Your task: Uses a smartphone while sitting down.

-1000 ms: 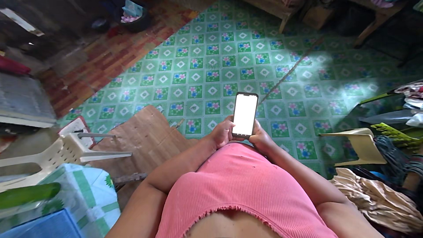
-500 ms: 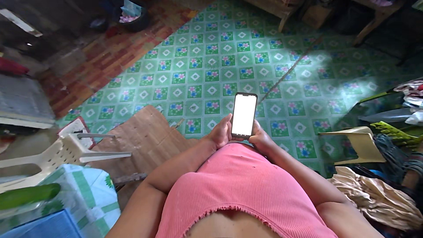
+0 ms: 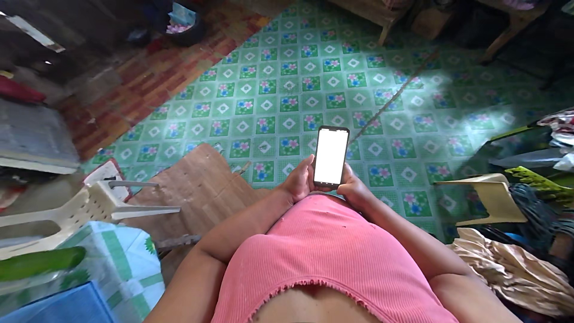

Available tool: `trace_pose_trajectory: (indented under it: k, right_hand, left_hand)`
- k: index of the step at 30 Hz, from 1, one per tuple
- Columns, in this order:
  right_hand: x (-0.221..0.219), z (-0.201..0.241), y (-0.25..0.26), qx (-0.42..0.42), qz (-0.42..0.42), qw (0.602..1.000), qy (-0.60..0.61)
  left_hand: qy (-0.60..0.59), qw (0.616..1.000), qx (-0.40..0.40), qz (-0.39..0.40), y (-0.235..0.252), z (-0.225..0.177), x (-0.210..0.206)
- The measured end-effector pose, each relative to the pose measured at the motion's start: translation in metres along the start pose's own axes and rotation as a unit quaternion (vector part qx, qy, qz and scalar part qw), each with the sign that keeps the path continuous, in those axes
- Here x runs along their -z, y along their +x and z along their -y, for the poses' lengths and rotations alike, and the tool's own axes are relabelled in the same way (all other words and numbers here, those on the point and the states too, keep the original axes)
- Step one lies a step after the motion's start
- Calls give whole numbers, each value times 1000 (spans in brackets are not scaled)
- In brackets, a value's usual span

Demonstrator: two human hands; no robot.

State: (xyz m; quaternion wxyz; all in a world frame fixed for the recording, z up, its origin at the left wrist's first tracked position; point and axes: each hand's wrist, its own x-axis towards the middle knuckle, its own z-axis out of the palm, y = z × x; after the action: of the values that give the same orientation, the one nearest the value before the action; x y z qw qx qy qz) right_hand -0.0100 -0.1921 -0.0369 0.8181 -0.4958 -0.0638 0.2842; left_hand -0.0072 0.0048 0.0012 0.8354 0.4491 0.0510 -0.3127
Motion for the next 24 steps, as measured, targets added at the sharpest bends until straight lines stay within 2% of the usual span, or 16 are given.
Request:
trace_pose_trajectory:
  k: [24]
  right_hand:
    - [-1, 1, 6, -3, -7, 1000, 6]
  left_hand:
    - [1, 1000, 6, -16, 2, -4, 1]
